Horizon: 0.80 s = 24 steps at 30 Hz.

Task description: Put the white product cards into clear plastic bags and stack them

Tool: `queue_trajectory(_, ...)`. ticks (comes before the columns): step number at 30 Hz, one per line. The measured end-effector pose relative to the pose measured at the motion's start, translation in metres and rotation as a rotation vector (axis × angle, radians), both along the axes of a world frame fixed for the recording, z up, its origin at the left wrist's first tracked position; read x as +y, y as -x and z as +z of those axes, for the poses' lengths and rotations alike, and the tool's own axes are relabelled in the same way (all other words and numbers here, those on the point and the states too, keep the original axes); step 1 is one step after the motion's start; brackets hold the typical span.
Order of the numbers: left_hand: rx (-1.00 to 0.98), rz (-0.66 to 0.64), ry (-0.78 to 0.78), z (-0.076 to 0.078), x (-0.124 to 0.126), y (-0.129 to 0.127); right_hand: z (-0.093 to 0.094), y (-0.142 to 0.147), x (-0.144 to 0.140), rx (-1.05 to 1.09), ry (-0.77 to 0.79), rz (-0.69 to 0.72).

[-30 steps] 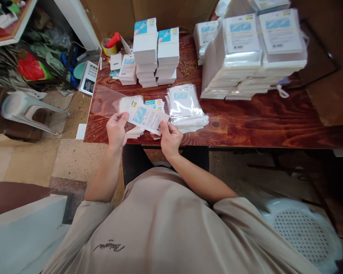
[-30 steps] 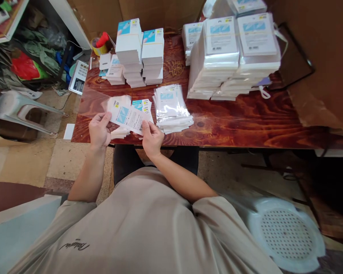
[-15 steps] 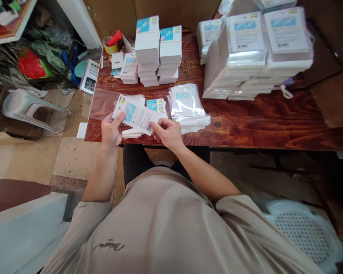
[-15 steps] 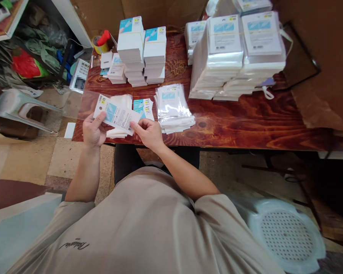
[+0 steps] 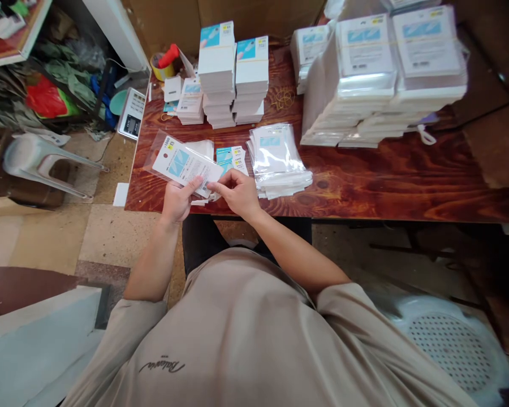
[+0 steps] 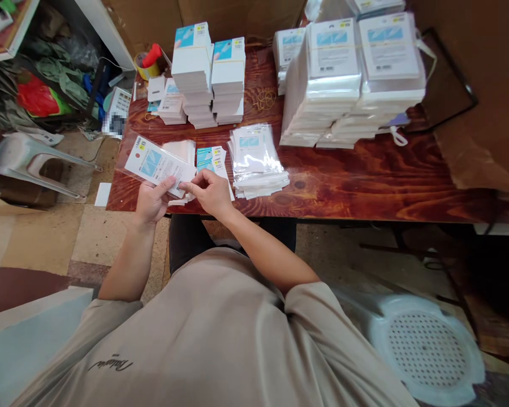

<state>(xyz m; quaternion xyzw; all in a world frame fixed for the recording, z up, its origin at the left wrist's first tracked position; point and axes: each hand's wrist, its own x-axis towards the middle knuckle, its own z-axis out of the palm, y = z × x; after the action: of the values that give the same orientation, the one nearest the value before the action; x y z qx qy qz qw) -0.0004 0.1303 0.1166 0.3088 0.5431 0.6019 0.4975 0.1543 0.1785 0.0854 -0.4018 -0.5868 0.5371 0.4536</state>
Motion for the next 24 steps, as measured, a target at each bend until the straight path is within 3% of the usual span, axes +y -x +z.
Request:
queue_trajectory(2,0.038,-0.066,0.038,0.000,-0.001,0.006,-0.003,-0.001,0.005,-0.120,-0.166,-0.068)
queue_trajectory(5,0.132,-0.206,0.084,0.002,0.001,0.019,-0.002,-0.001,0.014,-0.151,-0.258,0.026)
queue_trajectory(8,0.282,-0.246,0.060,0.003,0.005,0.028,0.002,0.004,0.021,0.004,-0.106,0.146)
queue_trajectory(10,0.450,-0.261,0.009,0.001,0.006,0.029,0.003,0.009,0.026,0.143,0.057,0.107)
queue_trajectory(13,0.887,-0.328,-0.115,-0.009,0.006,0.024,0.001,0.015,0.031,0.322,0.260,0.035)
queue_trajectory(16,1.226,-0.399,-0.284,-0.025,0.005,0.020,-0.003,0.008,0.034,0.386,0.323,-0.011)
queue_trajectory(18,1.320,-0.343,-0.393,-0.032,0.003,0.022,-0.008,-0.010,0.040,0.300,0.228,-0.131)
queue_trajectory(20,1.403,-0.181,-0.463,-0.033,0.001,0.028,-0.016,-0.037,0.049,0.087,0.062,-0.322)
queue_trajectory(22,1.472,-0.009,-0.483,-0.030,-0.001,0.036,-0.024,-0.068,0.061,-0.252,-0.088,-0.523)
queue_trajectory(24,1.504,0.091,-0.466,-0.024,-0.003,0.045,-0.031,-0.094,0.071,-0.610,-0.141,-0.627)
